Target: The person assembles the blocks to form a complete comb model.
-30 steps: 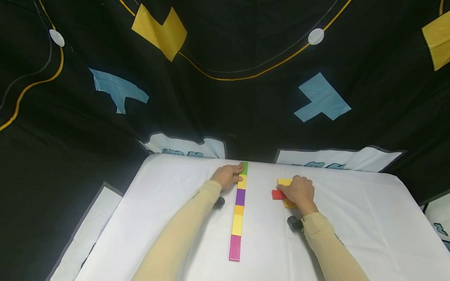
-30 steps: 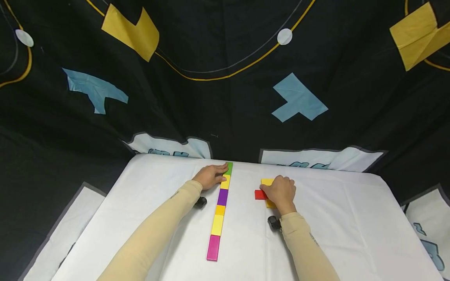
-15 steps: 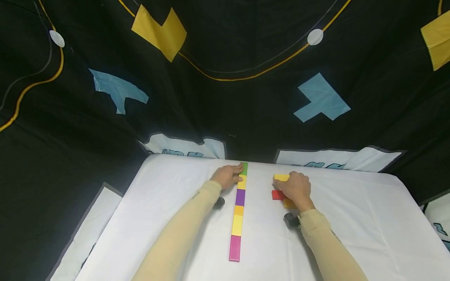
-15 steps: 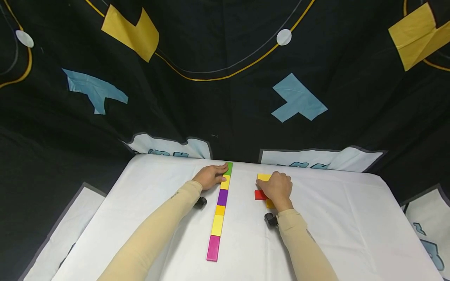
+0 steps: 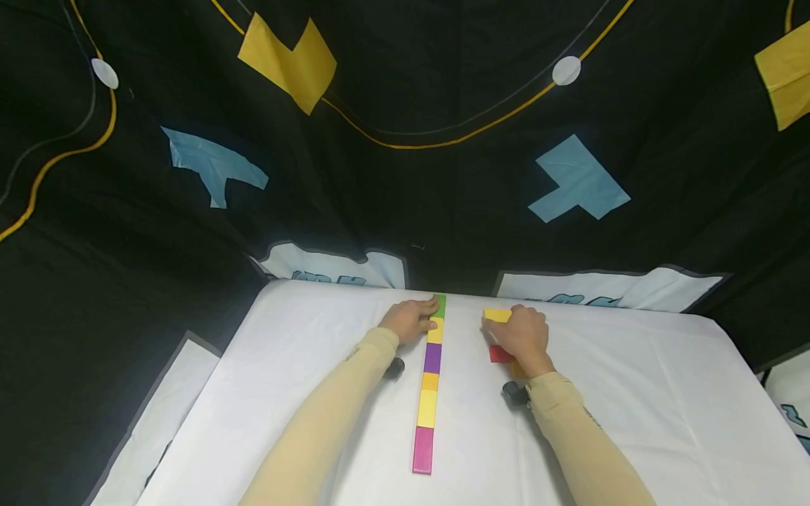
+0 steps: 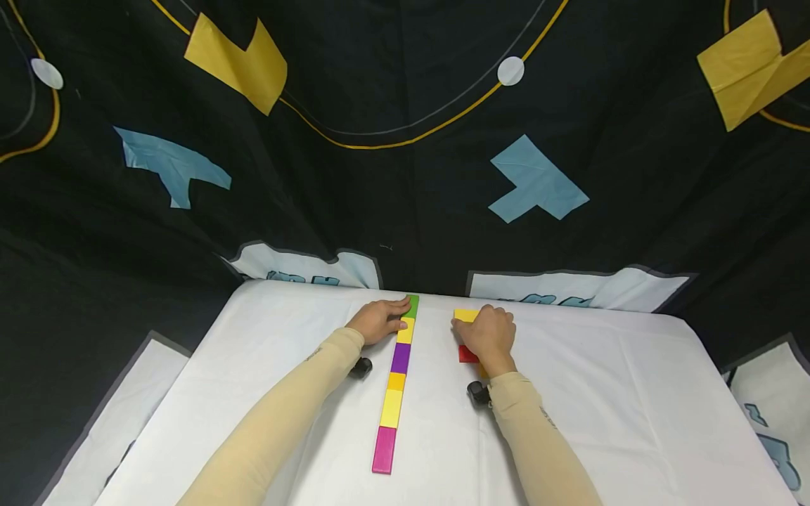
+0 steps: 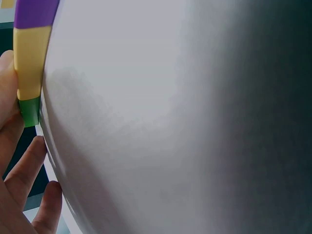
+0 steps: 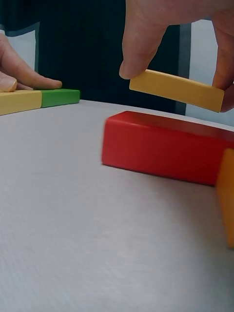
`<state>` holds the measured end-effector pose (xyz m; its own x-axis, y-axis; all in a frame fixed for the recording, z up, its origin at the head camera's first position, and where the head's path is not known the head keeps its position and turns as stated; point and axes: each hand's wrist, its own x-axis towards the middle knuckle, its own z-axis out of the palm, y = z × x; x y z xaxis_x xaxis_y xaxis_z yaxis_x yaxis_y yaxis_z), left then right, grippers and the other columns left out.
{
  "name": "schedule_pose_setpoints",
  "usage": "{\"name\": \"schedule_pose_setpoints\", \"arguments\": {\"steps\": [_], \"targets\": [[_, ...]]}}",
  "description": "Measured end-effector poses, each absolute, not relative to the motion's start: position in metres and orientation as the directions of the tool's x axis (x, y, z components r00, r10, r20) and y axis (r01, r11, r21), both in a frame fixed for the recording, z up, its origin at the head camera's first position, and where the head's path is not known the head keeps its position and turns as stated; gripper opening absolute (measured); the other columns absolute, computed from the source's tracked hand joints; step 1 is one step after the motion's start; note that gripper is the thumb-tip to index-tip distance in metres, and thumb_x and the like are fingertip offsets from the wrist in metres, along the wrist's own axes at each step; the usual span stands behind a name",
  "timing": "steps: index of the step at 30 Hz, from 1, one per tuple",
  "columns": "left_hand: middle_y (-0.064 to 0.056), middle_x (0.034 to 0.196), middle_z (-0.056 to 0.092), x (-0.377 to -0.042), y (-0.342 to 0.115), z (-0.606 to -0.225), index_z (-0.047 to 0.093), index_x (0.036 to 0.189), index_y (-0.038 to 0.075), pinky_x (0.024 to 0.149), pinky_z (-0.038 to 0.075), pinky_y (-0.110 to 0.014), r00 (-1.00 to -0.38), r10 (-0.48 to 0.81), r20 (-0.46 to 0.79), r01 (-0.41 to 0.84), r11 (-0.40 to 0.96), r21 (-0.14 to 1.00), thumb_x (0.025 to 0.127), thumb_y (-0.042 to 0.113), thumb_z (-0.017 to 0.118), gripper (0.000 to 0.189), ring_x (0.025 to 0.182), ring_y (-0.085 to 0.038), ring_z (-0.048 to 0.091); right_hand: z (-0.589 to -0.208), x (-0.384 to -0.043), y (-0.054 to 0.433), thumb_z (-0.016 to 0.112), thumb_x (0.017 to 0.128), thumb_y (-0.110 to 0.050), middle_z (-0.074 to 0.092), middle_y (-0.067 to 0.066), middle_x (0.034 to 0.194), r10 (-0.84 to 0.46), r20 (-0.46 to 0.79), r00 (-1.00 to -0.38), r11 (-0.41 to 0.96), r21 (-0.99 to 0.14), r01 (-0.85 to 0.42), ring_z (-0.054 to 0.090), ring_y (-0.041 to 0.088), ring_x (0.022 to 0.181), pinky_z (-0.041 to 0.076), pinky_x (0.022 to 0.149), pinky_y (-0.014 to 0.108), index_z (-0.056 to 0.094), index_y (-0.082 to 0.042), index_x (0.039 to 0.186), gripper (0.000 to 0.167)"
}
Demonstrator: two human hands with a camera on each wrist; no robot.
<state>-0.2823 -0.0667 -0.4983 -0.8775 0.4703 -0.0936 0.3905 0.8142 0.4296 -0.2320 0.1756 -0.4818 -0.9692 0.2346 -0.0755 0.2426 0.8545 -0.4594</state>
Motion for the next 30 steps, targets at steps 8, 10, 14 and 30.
{"name": "schedule_pose_setpoints", "arguments": {"steps": [8,10,14,30], "targets": [[0.008,0.156,0.041,-0.280,-0.065,-0.498,0.052,0.148,0.021,0.119,0.032,-0.040,-0.876,0.472,-0.097,0.388,0.810,0.440,0.098,0.034,0.067,0.054,0.143,-0.022,0.041,-0.485,-0.237,0.166,0.068,0.086,-0.049,0.062,0.028,0.116,0.226,-0.064,-0.972,0.857,-0.462,0.230,0.053,0.040,0.105,0.051,0.090,0.053,0.059,0.009,0.127,0.071],[0.008,0.156,0.041,-0.280,-0.065,-0.498,0.052,0.148,0.021,0.119,0.033,-0.039,-0.875,0.474,-0.095,0.392,0.811,0.434,0.098,0.034,0.067,0.054,0.143,-0.021,0.041,-0.484,-0.239,0.163,0.069,0.085,-0.049,0.062,0.028,0.115,0.223,-0.055,-0.973,0.859,-0.461,0.223,0.053,0.040,0.105,0.051,0.090,0.052,0.060,0.009,0.127,0.071],[0.009,0.156,0.041,-0.282,-0.066,-0.498,0.052,0.147,0.021,0.119,0.033,-0.038,-0.877,0.472,-0.090,0.393,0.812,0.430,0.097,0.035,0.067,0.054,0.143,-0.021,0.041,-0.483,-0.243,0.157,0.070,0.084,-0.049,0.064,0.028,0.112,0.210,-0.019,-0.977,0.860,-0.471,0.194,0.055,0.041,0.105,0.051,0.089,0.053,0.063,0.010,0.123,0.071],[0.007,0.155,0.043,-0.279,-0.067,-0.497,0.053,0.146,0.019,0.119,0.033,-0.038,-0.879,0.470,-0.081,0.387,0.802,0.455,0.097,0.032,0.068,0.054,0.143,-0.021,0.041,-0.496,-0.257,0.142,0.072,0.084,-0.050,0.065,0.025,0.103,0.188,-0.016,-0.982,0.870,-0.462,0.174,0.056,0.039,0.100,0.051,0.084,0.050,0.066,0.010,0.113,0.067]]}}
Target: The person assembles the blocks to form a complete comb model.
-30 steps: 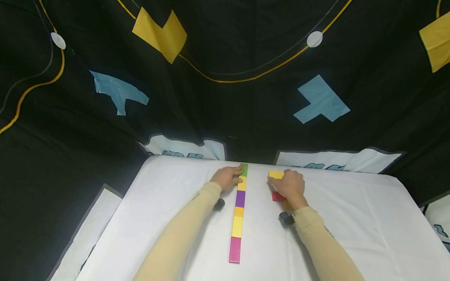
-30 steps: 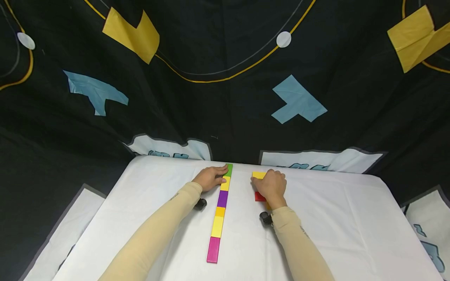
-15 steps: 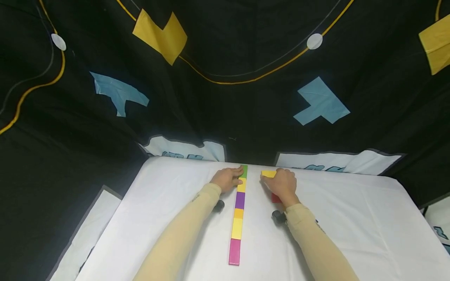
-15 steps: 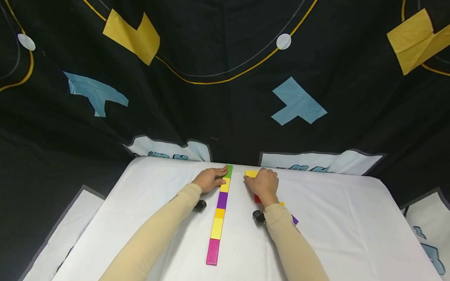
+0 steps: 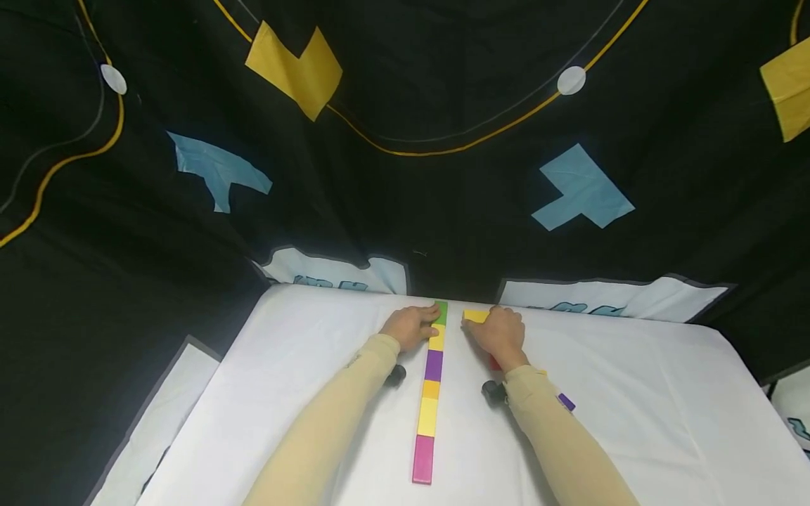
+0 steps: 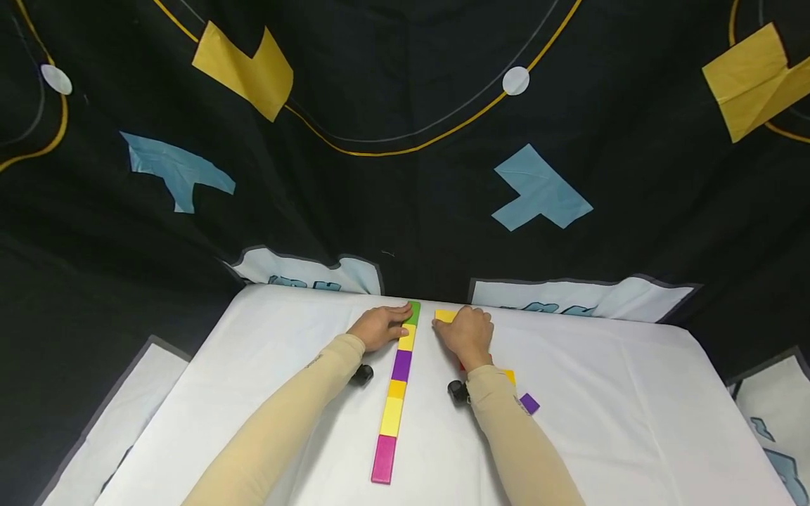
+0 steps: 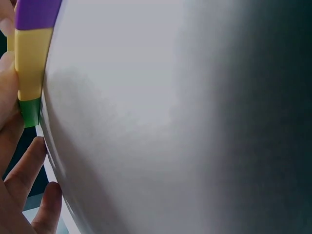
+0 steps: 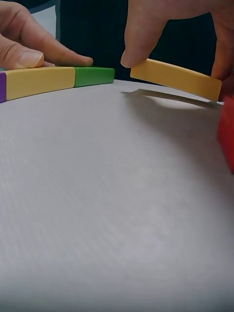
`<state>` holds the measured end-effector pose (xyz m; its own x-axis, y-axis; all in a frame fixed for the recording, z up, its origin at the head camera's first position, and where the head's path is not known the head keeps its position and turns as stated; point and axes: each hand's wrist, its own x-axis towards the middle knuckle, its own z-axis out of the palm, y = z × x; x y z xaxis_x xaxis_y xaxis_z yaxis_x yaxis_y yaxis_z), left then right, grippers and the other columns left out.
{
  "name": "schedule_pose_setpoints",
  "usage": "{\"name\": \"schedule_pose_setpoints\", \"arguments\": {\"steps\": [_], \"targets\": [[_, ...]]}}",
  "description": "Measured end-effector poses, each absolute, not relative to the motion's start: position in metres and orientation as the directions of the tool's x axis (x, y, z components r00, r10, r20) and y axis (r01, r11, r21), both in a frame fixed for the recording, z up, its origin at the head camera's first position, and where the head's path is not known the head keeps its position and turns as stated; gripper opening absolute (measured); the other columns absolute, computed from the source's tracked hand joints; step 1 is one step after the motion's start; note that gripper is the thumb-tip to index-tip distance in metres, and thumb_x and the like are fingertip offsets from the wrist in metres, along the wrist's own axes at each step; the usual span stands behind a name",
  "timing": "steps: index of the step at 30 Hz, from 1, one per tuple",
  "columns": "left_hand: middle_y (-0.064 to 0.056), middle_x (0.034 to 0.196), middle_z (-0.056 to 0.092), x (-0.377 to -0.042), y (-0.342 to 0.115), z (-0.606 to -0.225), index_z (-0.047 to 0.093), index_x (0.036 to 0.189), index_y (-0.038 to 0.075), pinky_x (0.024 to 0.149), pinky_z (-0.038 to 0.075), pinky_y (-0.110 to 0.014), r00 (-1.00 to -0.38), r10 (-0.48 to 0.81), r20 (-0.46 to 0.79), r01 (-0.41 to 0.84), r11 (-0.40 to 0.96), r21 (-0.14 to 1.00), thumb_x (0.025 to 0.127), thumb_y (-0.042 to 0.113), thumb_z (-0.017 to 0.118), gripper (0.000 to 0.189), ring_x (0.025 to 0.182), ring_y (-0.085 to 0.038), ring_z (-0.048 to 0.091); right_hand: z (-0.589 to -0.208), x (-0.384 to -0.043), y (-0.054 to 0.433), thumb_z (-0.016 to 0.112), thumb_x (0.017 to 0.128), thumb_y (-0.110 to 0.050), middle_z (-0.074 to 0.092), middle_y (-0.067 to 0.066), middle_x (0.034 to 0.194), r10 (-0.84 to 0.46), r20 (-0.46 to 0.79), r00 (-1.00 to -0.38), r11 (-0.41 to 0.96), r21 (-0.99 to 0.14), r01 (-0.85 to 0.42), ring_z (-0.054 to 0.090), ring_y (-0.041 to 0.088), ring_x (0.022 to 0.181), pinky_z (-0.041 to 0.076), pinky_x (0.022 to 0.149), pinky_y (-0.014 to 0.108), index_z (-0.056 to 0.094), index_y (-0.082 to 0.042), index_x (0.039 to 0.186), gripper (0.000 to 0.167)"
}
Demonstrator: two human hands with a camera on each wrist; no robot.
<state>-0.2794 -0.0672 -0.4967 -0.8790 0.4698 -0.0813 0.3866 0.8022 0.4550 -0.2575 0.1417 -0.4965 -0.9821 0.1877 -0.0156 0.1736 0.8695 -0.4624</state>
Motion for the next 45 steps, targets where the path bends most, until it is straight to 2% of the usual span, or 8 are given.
{"name": "schedule_pose_setpoints", "arguments": {"steps": [8,11,17,25,29,34,41,45], "targets": [[0.006,0.156,0.043,-0.277,-0.065,-0.497,0.052,0.147,0.018,0.119,0.032,-0.040,-0.871,0.484,-0.082,0.398,0.794,0.459,0.097,0.031,0.068,0.054,0.143,-0.022,0.041,-0.499,-0.263,0.136,0.072,0.084,-0.051,0.060,0.013,0.073,0.164,-0.045,-0.985,0.874,-0.457,0.166,0.056,0.033,0.088,0.050,0.074,0.045,0.068,0.004,0.083,0.055],[0.006,0.156,0.043,-0.277,-0.065,-0.498,0.052,0.147,0.018,0.119,0.033,-0.040,-0.869,0.488,-0.081,0.405,0.796,0.450,0.097,0.032,0.067,0.054,0.143,-0.021,0.041,-0.500,-0.266,0.132,0.072,0.084,-0.051,0.057,0.011,0.068,0.164,-0.043,-0.986,0.874,-0.457,0.165,0.055,0.033,0.087,0.050,0.073,0.044,0.067,0.002,0.076,0.054],[0.004,0.155,0.044,-0.276,-0.067,-0.496,0.053,0.146,0.016,0.117,0.035,-0.040,-0.867,0.495,-0.067,0.420,0.795,0.438,0.097,0.032,0.067,0.054,0.142,-0.023,0.042,-0.501,-0.272,0.122,0.073,0.084,-0.049,0.062,0.018,0.081,0.158,-0.011,-0.987,0.891,-0.430,0.148,0.057,0.037,0.095,0.050,0.084,0.052,0.068,0.008,0.089,0.057],[0.004,0.155,0.044,-0.278,-0.066,-0.498,0.053,0.146,0.017,0.118,0.034,-0.041,-0.868,0.491,-0.067,0.414,0.792,0.448,0.097,0.032,0.067,0.054,0.142,-0.023,0.042,-0.501,-0.277,0.114,0.073,0.086,-0.048,0.065,0.024,0.096,0.145,0.009,-0.989,0.924,-0.358,0.132,0.058,0.041,0.101,0.046,0.094,0.058,0.068,0.007,0.089,0.055],[0.006,0.155,0.043,-0.279,-0.065,-0.498,0.051,0.147,0.019,0.118,0.034,-0.040,-0.872,0.482,-0.082,0.403,0.804,0.438,0.097,0.034,0.067,0.055,0.143,-0.021,0.041,-0.500,-0.279,0.116,0.072,0.086,-0.050,0.065,0.024,0.096,0.139,0.008,-0.990,0.924,-0.362,0.127,0.058,0.041,0.099,0.047,0.094,0.058,0.068,0.007,0.089,0.057],[0.006,0.155,0.043,-0.280,-0.065,-0.498,0.052,0.147,0.019,0.118,0.034,-0.039,-0.871,0.485,-0.077,0.409,0.804,0.432,0.097,0.034,0.067,0.054,0.143,-0.020,0.042,-0.500,-0.280,0.124,0.068,0.089,-0.050,0.065,0.027,0.102,0.136,0.007,-0.991,0.913,-0.389,0.123,0.059,0.043,0.103,0.048,0.093,0.058,0.065,0.011,0.103,0.062],[0.007,0.156,0.042,-0.281,-0.065,-0.498,0.051,0.147,0.020,0.119,0.033,-0.037,-0.872,0.482,-0.089,0.403,0.808,0.429,0.098,0.034,0.066,0.054,0.143,-0.021,0.040,-0.504,-0.282,0.134,0.065,0.091,-0.033,0.069,0.025,0.106,0.122,0.065,-0.990,0.897,-0.434,0.082,0.063,0.043,0.104,0.052,0.089,0.055,0.069,0.007,0.110,0.045],[0.007,0.155,0.042,-0.281,-0.066,-0.498,0.052,0.147,0.019,0.118,0.034,-0.038,-0.870,0.486,-0.080,0.412,0.807,0.422,0.098,0.034,0.066,0.053,0.143,-0.021,0.041,-0.502,-0.282,0.134,0.064,0.092,-0.031,0.070,0.023,0.108,0.118,0.052,-0.992,0.886,-0.456,0.082,0.064,0.042,0.102,0.054,0.088,0.054,0.070,0.007,0.112,0.043]]}}
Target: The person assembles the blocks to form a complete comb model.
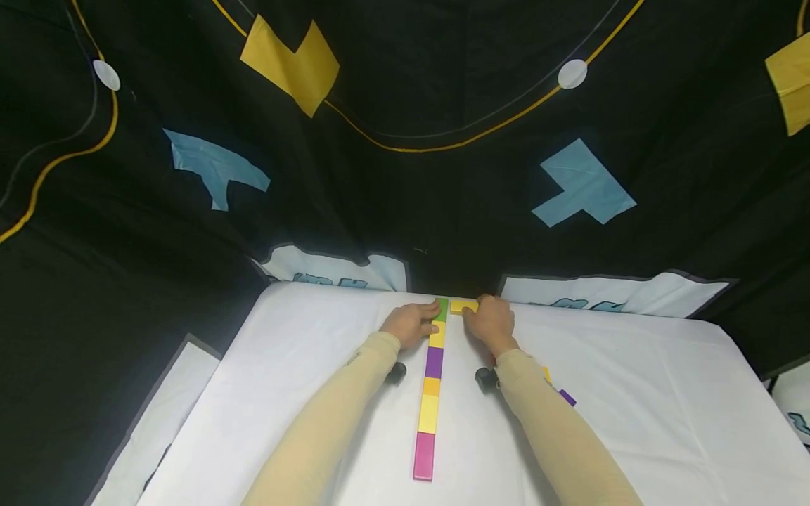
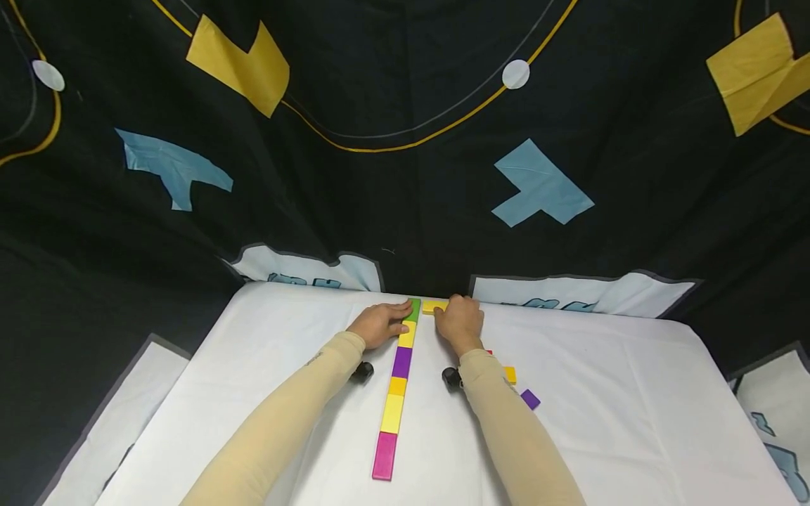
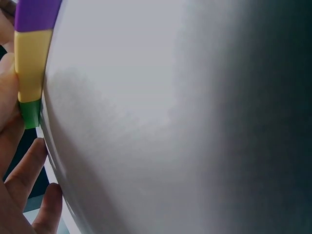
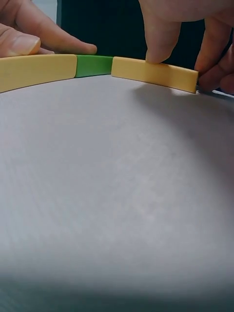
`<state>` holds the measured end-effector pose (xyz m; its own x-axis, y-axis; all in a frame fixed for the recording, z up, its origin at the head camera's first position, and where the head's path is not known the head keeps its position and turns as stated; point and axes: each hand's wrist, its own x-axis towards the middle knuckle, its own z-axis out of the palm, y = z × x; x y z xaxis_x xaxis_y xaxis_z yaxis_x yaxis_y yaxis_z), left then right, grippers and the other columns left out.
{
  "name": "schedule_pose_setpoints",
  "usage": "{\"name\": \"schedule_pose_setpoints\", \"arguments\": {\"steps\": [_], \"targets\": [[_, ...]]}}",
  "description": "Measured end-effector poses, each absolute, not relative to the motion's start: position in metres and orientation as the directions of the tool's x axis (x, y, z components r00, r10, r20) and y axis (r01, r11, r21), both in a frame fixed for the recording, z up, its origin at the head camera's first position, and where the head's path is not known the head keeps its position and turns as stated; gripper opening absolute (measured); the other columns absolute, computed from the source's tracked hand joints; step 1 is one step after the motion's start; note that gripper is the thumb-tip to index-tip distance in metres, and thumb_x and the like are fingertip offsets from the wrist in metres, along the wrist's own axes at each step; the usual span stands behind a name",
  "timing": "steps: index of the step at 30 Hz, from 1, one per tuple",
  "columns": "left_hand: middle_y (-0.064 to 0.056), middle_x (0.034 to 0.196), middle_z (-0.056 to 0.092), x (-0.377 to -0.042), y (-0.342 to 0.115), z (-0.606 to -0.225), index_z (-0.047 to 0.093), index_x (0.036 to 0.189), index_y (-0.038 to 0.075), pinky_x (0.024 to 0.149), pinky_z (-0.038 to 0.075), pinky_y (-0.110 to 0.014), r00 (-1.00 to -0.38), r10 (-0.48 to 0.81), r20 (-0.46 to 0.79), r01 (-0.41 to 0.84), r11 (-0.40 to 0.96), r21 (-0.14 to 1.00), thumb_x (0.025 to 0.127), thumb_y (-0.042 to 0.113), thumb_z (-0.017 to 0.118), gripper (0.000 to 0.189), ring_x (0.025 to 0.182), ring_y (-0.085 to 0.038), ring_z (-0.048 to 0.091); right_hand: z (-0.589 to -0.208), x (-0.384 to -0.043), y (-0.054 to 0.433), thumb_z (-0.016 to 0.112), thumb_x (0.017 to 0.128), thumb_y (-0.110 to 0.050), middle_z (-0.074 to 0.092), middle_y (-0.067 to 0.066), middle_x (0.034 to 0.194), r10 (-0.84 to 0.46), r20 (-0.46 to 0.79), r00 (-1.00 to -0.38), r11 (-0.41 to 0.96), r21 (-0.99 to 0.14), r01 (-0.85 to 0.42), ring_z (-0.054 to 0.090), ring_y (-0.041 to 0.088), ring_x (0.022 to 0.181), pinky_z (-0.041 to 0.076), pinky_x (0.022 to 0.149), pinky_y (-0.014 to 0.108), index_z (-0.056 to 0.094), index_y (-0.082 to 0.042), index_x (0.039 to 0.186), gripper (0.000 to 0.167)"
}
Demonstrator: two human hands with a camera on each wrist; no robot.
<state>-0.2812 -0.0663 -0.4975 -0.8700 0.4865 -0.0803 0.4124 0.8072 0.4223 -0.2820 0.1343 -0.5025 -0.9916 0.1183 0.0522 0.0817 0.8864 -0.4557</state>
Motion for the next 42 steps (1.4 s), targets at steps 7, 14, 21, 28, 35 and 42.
{"name": "schedule_pose_setpoints", "arguments": {"steps": [7,14,21,28,35,42], "targets": [[0.007,0.156,0.041,-0.280,-0.065,-0.497,0.051,0.148,0.020,0.119,0.032,-0.037,-0.869,0.488,-0.088,0.411,0.807,0.424,0.098,0.034,0.066,0.054,0.143,-0.021,0.040,-0.499,-0.279,0.130,0.064,0.092,-0.032,0.071,0.023,0.111,0.124,0.023,-0.992,0.880,-0.464,0.099,0.065,0.042,0.104,0.055,0.090,0.053,0.070,0.007,0.114,0.045],[0.006,0.156,0.042,-0.279,-0.064,-0.496,0.052,0.147,0.018,0.118,0.034,-0.038,-0.868,0.491,-0.077,0.417,0.803,0.425,0.098,0.033,0.066,0.053,0.143,-0.022,0.042,-0.497,-0.279,0.129,0.064,0.093,-0.032,0.070,0.023,0.111,0.124,0.011,-0.992,0.881,-0.461,0.106,0.064,0.041,0.104,0.053,0.092,0.053,0.069,0.008,0.114,0.045],[0.005,0.156,0.042,-0.279,-0.065,-0.495,0.051,0.147,0.018,0.119,0.033,-0.038,-0.867,0.493,-0.078,0.416,0.800,0.431,0.098,0.032,0.066,0.054,0.143,-0.022,0.041,-0.499,-0.280,0.130,0.064,0.093,-0.032,0.070,0.023,0.114,0.128,0.013,-0.992,0.871,-0.480,0.106,0.064,0.041,0.106,0.054,0.091,0.053,0.068,0.007,0.117,0.046],[0.005,0.156,0.041,-0.281,-0.067,-0.498,0.051,0.148,0.018,0.119,0.033,-0.038,-0.864,0.498,-0.068,0.427,0.798,0.425,0.098,0.033,0.066,0.054,0.143,-0.023,0.041,-0.488,-0.274,0.148,0.064,0.094,-0.035,0.070,0.019,0.115,0.133,0.030,-0.991,0.820,-0.566,0.093,0.065,0.037,0.105,0.055,0.087,0.050,0.065,0.005,0.124,0.049],[0.006,0.157,0.041,-0.282,-0.068,-0.498,0.051,0.148,0.019,0.119,0.032,-0.039,-0.870,0.486,-0.081,0.411,0.808,0.423,0.098,0.034,0.066,0.055,0.143,-0.023,0.041,-0.471,-0.255,0.172,0.063,0.096,-0.036,0.067,0.021,0.122,0.123,-0.023,-0.992,0.788,-0.605,0.112,0.061,0.036,0.108,0.053,0.093,0.051,0.060,0.003,0.133,0.053],[0.006,0.157,0.040,-0.283,-0.067,-0.499,0.050,0.148,0.020,0.120,0.031,-0.040,-0.871,0.485,-0.081,0.409,0.806,0.427,0.098,0.035,0.066,0.055,0.143,-0.024,0.040,-0.459,-0.231,0.188,0.063,0.097,-0.036,0.065,0.022,0.125,0.090,0.000,-0.996,0.798,-0.598,0.073,0.060,0.039,0.113,0.052,0.096,0.053,0.059,0.001,0.135,0.053]]}}
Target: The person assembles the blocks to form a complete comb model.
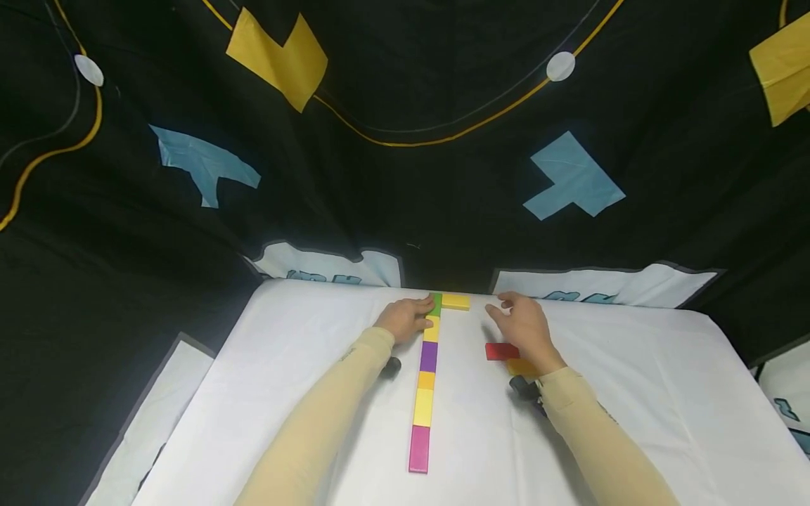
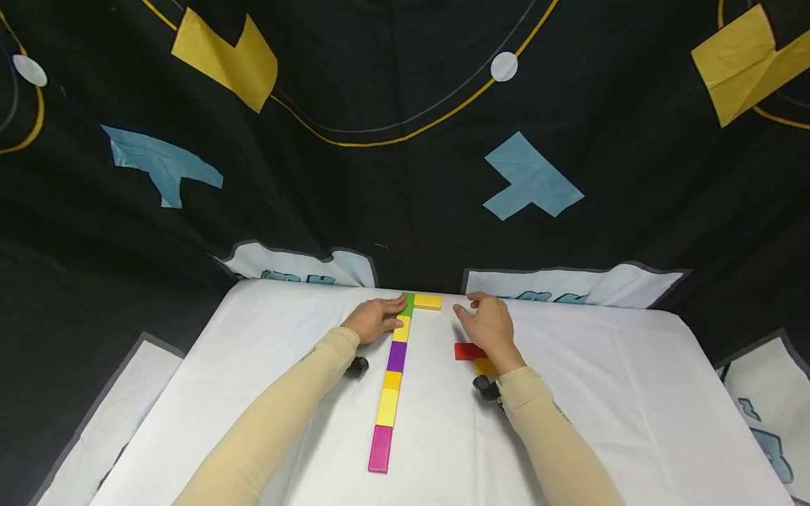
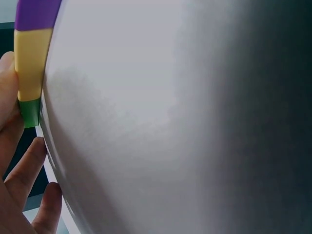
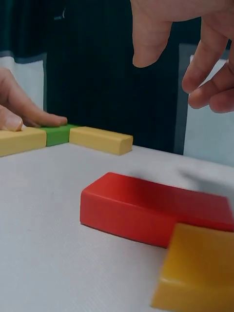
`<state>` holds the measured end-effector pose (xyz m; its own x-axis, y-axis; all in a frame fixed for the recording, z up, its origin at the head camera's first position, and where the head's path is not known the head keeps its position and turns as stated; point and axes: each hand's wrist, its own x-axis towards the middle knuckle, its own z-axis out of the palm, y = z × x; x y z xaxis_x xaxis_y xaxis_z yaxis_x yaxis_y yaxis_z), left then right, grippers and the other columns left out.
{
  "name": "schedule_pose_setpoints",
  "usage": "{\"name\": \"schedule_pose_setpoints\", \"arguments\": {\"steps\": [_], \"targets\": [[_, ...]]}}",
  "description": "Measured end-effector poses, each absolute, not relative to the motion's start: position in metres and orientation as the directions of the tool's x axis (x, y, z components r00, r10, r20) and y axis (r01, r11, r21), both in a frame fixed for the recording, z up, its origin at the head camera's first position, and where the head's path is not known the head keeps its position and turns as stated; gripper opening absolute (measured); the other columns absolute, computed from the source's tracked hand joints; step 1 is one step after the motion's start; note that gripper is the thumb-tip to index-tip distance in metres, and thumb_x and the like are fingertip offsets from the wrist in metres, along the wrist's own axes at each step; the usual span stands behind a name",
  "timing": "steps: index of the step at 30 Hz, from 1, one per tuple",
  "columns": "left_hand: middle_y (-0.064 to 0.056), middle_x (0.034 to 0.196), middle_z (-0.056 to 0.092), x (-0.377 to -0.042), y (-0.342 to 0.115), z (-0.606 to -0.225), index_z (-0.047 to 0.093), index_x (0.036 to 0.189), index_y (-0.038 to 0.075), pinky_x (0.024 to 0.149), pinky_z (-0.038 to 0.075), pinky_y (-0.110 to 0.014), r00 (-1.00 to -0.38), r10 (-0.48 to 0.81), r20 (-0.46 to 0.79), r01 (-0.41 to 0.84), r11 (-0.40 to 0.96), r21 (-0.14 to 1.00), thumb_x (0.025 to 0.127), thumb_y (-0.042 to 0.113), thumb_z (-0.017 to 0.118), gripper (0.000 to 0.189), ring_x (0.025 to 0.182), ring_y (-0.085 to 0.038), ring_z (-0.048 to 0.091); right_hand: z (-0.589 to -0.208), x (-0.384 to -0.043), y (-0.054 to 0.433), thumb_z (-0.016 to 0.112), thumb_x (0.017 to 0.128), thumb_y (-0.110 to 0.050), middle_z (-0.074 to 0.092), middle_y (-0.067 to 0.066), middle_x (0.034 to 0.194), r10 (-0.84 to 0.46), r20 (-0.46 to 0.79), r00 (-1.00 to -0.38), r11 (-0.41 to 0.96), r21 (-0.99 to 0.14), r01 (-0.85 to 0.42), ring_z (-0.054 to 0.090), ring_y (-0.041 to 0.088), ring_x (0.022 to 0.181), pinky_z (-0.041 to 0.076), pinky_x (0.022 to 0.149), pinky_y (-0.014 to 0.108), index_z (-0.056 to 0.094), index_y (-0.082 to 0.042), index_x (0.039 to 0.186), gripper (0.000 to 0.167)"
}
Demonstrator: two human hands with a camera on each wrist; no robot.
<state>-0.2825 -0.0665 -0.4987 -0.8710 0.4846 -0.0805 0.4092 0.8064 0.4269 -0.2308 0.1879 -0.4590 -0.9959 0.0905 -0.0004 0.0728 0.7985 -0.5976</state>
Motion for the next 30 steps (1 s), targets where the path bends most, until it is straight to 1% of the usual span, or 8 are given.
{"name": "schedule_pose_setpoints", "arguments": {"steps": [8,15,20,22,28,30], "targets": [[0.006,0.157,0.040,-0.284,-0.067,-0.499,0.050,0.148,0.020,0.119,0.031,-0.039,-0.871,0.484,-0.081,0.407,0.805,0.433,0.098,0.035,0.066,0.055,0.143,-0.024,0.040,-0.451,-0.210,0.197,0.064,0.096,-0.037,0.065,0.022,0.125,0.107,0.037,-0.994,0.800,-0.597,0.064,0.058,0.039,0.112,0.052,0.095,0.054,0.059,-0.001,0.135,0.054],[0.006,0.156,0.041,-0.284,-0.066,-0.500,0.051,0.148,0.020,0.119,0.032,-0.038,-0.872,0.483,-0.075,0.407,0.802,0.437,0.097,0.034,0.067,0.055,0.143,-0.024,0.041,-0.456,-0.192,0.200,0.065,0.095,-0.035,0.066,0.024,0.121,0.101,0.085,-0.991,0.803,-0.595,0.031,0.059,0.041,0.110,0.051,0.092,0.055,0.060,0.002,0.133,0.054],[0.007,0.157,0.040,-0.283,-0.066,-0.499,0.051,0.148,0.020,0.119,0.031,-0.039,-0.874,0.478,-0.081,0.401,0.807,0.433,0.097,0.035,0.066,0.055,0.144,-0.023,0.040,-0.463,-0.180,0.200,0.067,0.094,-0.035,0.066,0.024,0.120,0.114,0.077,-0.990,0.795,-0.605,0.045,0.059,0.041,0.110,0.052,0.091,0.055,0.059,0.004,0.133,0.056],[0.007,0.157,0.040,-0.283,-0.067,-0.498,0.050,0.148,0.021,0.120,0.031,-0.039,-0.875,0.476,-0.085,0.398,0.809,0.432,0.098,0.035,0.066,0.055,0.144,-0.023,0.040,-0.466,-0.175,0.201,0.068,0.094,-0.035,0.066,0.025,0.120,0.117,0.070,-0.991,0.799,-0.599,0.051,0.059,0.042,0.110,0.052,0.090,0.055,0.059,0.004,0.133,0.056],[0.007,0.157,0.040,-0.283,-0.067,-0.498,0.050,0.149,0.020,0.120,0.031,-0.038,-0.877,0.472,-0.089,0.394,0.813,0.429,0.098,0.034,0.066,0.055,0.144,-0.022,0.040,-0.474,-0.165,0.200,0.070,0.092,-0.036,0.066,0.028,0.116,0.127,0.128,-0.984,0.828,-0.559,0.035,0.058,0.045,0.108,0.051,0.088,0.056,0.059,0.008,0.131,0.060],[0.006,0.157,0.040,-0.283,-0.067,-0.499,0.050,0.148,0.020,0.119,0.031,-0.038,-0.875,0.477,-0.087,0.399,0.811,0.428,0.098,0.034,0.066,0.055,0.144,-0.022,0.040,-0.477,-0.163,0.199,0.070,0.092,-0.036,0.067,0.028,0.116,0.133,0.126,-0.983,0.838,-0.544,0.044,0.058,0.046,0.107,0.052,0.087,0.056,0.058,0.008,0.132,0.061]]}}
